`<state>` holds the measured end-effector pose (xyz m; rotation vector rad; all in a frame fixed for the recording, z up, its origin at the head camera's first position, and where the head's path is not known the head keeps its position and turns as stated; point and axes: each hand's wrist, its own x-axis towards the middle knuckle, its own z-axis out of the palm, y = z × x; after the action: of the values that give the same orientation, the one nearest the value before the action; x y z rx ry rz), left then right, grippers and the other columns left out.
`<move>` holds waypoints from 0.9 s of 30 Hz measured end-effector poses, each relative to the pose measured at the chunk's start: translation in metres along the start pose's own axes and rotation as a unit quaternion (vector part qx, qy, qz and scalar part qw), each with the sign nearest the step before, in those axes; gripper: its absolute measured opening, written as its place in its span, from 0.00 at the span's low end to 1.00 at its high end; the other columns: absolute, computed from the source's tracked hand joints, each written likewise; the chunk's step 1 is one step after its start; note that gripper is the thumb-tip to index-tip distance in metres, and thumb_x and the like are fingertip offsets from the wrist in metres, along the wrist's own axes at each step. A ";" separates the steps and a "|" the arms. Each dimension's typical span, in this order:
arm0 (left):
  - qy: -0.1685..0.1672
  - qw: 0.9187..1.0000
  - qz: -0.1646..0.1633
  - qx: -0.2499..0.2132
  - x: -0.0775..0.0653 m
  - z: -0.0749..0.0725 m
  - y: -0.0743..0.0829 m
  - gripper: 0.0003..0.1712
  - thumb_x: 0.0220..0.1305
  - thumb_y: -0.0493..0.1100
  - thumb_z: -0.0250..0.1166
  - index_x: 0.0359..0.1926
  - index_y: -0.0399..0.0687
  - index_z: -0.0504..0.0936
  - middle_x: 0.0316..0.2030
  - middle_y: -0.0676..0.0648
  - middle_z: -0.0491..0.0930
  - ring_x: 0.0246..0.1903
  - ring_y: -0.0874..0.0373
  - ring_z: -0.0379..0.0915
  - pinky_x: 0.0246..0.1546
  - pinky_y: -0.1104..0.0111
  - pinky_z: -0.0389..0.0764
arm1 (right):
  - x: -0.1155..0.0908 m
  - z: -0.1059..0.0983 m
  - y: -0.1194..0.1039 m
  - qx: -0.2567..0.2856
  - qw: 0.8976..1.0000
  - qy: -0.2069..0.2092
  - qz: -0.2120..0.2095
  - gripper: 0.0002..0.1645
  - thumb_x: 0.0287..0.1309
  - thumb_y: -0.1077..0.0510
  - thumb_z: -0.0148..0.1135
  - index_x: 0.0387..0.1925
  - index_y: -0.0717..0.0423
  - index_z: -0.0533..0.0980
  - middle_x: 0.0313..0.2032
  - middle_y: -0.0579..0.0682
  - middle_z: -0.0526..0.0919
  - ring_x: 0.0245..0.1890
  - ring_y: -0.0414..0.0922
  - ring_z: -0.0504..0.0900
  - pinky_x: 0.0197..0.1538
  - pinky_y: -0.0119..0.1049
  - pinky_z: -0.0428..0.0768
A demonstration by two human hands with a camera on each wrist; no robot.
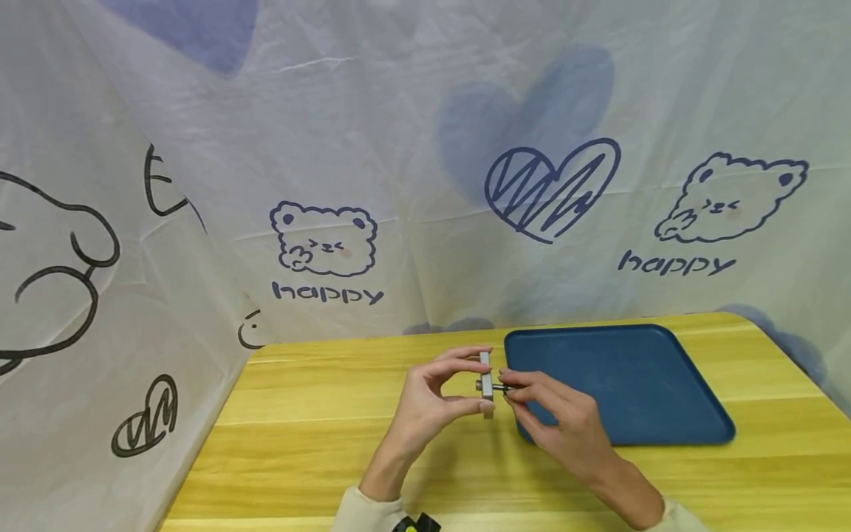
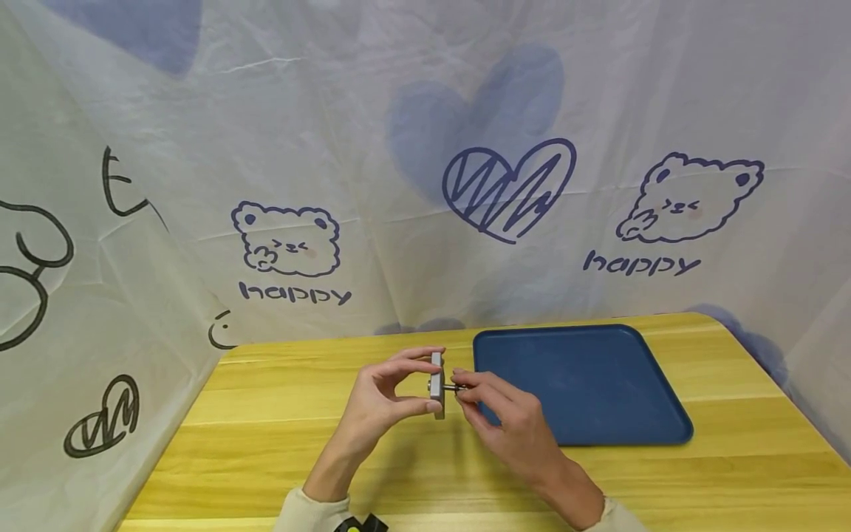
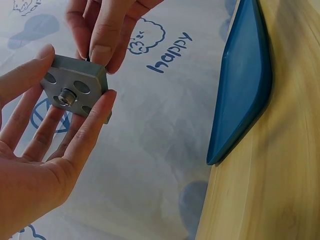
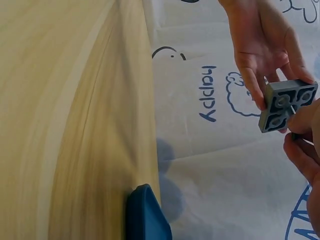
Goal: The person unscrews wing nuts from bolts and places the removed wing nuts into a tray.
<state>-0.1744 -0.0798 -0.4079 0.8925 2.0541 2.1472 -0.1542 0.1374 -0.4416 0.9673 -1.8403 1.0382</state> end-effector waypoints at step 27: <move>-0.036 0.999 -0.011 -0.030 0.000 0.006 -0.001 0.21 0.54 0.25 0.76 0.50 0.34 0.87 0.64 0.42 0.77 0.66 0.47 0.72 0.46 0.53 0.88 | 0.010 -0.019 -0.002 0.353 0.772 -0.080 0.522 0.29 0.68 0.57 0.68 0.59 0.77 0.75 0.41 0.58 0.90 0.40 0.49 0.90 0.45 0.46 0.89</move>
<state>-0.1721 -0.0745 -0.4095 0.9220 1.9462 2.1201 -0.1516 0.1515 -0.4261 0.2997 -2.1751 2.5201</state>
